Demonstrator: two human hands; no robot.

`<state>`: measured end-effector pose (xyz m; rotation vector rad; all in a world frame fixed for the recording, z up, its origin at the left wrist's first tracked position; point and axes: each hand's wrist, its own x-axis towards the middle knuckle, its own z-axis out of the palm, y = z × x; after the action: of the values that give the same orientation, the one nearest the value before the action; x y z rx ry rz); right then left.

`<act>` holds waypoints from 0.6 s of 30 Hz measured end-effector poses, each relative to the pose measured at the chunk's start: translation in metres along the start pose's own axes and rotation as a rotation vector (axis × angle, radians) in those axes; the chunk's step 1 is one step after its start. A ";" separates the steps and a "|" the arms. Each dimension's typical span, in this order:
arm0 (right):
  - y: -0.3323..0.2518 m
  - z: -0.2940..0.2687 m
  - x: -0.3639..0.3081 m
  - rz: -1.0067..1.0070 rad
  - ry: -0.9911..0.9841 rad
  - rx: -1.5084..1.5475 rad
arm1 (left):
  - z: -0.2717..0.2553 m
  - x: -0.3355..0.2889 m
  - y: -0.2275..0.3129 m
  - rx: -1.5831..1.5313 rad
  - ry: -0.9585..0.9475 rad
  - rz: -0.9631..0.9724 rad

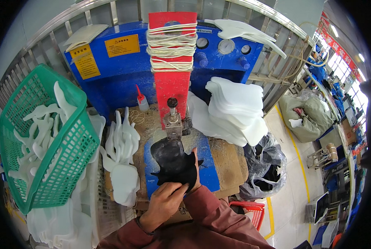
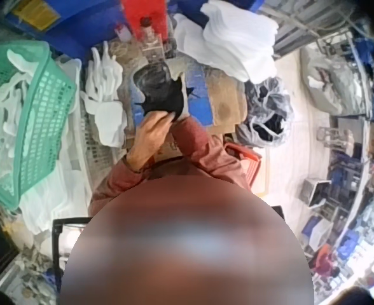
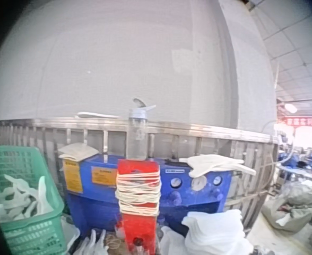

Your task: The person repeatedly picks black and white foam insoles, aligns them, and presses them together at a workstation. The person places the assembled pairs into a red basket and continues the cycle with new insoles from nearby piles.

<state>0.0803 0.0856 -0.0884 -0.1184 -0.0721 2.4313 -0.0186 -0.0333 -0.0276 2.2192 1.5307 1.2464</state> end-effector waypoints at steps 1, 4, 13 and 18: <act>0.002 0.002 0.001 -0.018 0.000 -0.026 | -0.005 -0.002 0.003 0.000 0.006 -0.020; -0.005 0.008 0.005 -0.096 0.007 -0.161 | -0.024 -0.010 0.006 0.042 0.047 -0.072; -0.035 0.026 0.037 -0.180 -0.103 -0.085 | -0.094 -0.044 -0.061 0.300 0.106 -0.391; -0.025 0.032 0.043 -0.174 -0.077 -0.014 | -0.098 -0.064 -0.103 0.362 0.046 -0.450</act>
<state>0.0605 0.1324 -0.0575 -0.0232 -0.1287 2.2611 -0.1675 -0.0695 -0.0564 1.8657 2.2616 0.9459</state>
